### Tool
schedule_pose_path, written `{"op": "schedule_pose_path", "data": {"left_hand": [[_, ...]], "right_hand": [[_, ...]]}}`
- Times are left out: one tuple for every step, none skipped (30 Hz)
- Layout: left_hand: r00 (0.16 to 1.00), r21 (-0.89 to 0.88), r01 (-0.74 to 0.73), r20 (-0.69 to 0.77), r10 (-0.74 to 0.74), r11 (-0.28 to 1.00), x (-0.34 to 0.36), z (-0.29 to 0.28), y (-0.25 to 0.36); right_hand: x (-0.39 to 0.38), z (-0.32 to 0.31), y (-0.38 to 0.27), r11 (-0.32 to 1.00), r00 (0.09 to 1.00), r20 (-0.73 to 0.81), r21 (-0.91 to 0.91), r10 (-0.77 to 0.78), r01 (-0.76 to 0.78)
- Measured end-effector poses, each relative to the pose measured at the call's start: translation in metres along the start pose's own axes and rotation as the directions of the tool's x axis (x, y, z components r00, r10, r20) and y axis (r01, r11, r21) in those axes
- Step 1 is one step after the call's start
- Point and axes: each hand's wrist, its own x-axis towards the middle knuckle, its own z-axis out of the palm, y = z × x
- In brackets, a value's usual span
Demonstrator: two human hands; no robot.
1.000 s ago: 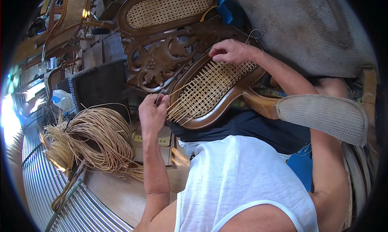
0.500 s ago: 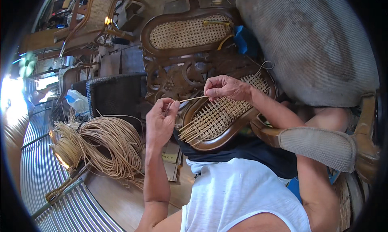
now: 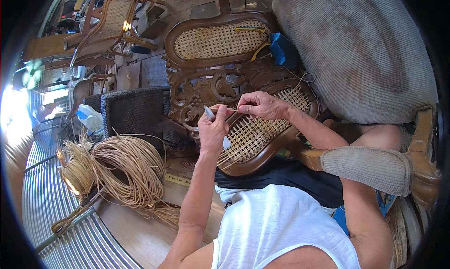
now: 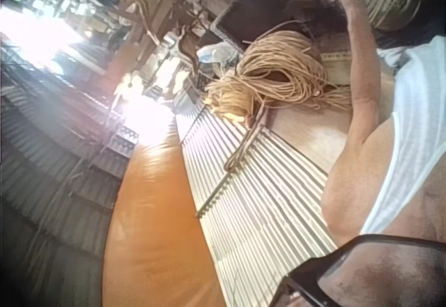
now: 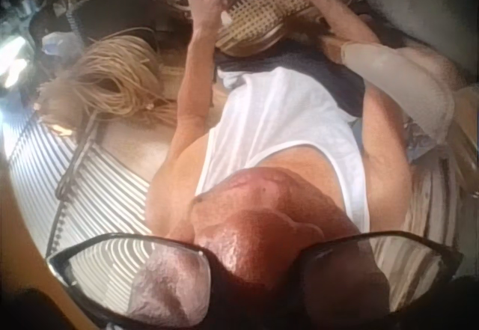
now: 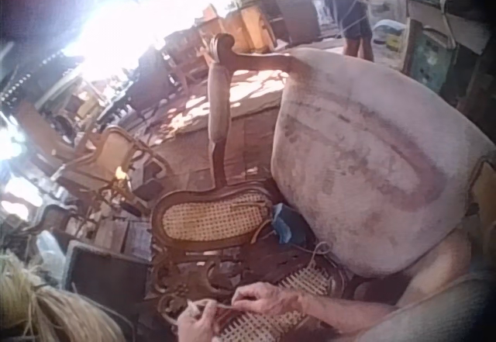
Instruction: Repairing a wooden chair by weaving cane material into the seat using various hand tools.
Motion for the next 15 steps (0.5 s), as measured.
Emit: {"op": "schedule_pose_path", "data": {"left_hand": [[0.997,0.066,-0.069,-0.016,0.070,0.995,0.002,0.000,0.000],[0.990,0.134,-0.136,-0.028,0.141,0.982,0.003,0.000,0.002],[0.971,0.276,-0.222,-0.021,0.237,0.935,0.003,-0.001,0.006],[0.972,0.277,-0.219,-0.021,0.234,0.935,0.001,-0.001,0.009],[0.965,0.335,-0.241,-0.018,0.262,0.911,-0.003,0.000,0.014],[0.956,0.388,-0.265,-0.013,0.293,0.883,-0.005,0.002,0.021],[0.984,0.502,-0.127,-0.046,0.173,0.856,-0.009,0.002,0.031],[0.984,0.501,-0.128,-0.044,0.173,0.856,-0.005,-0.007,0.027],[0.999,0.640,-0.044,0.043,0.021,0.767,0.001,-0.021,0.021],[0.983,0.765,0.014,0.108,-0.149,0.644,0.004,-0.028,0.020],[0.975,0.774,0.041,0.108,-0.196,0.632,0.005,-0.032,0.015],[0.973,0.774,0.045,0.110,-0.203,0.631,0.006,-0.036,0.012],[0.971,0.782,-0.002,0.151,-0.187,0.623,0.007,-0.041,0.008],[0.965,0.787,-0.047,0.194,-0.174,0.615,0.009,-0.043,0.002],[0.957,0.761,0.022,0.171,-0.233,0.648,0.006,-0.032,0.011]], "right_hand": [[0.000,-0.001,-0.001,0.997,0.999,-0.024,-0.070,-0.043,0.041],[0.000,-0.002,-0.003,0.987,0.995,-0.045,-0.140,-0.089,0.082],[0.003,-0.002,-0.003,0.983,0.990,-0.047,-0.136,-0.134,0.127],[0.002,-0.003,-0.003,0.983,0.990,-0.048,-0.133,-0.133,0.126],[0.000,-0.004,-0.003,0.987,0.994,-0.054,-0.136,-0.092,0.084],[-0.002,-0.007,-0.008,0.989,0.997,-0.060,-0.144,-0.052,0.043],[-0.005,-0.011,-0.013,0.990,0.997,-0.077,-0.140,0.012,-0.023],[-0.007,-0.015,-0.009,0.990,0.997,-0.079,-0.141,0.012,-0.023],[-0.006,-0.018,-0.004,0.996,0.993,-0.119,-0.080,0.021,-0.030],[-0.006,-0.023,0.005,0.999,0.986,-0.166,-0.016,0.035,-0.038],[-0.005,-0.026,0.016,0.999,0.976,-0.214,0.015,0.030,-0.028],[-0.005,-0.027,0.019,0.999,0.976,-0.216,0.020,0.037,-0.034],[-0.004,-0.029,0.022,0.995,0.971,-0.232,0.098,0.059,-0.037],[-0.003,-0.032,0.026,0.983,0.965,-0.248,0.176,0.085,-0.041],[-0.005,-0.034,0.028,0.973,0.960,-0.269,0.230,0.072,-0.009]]}}
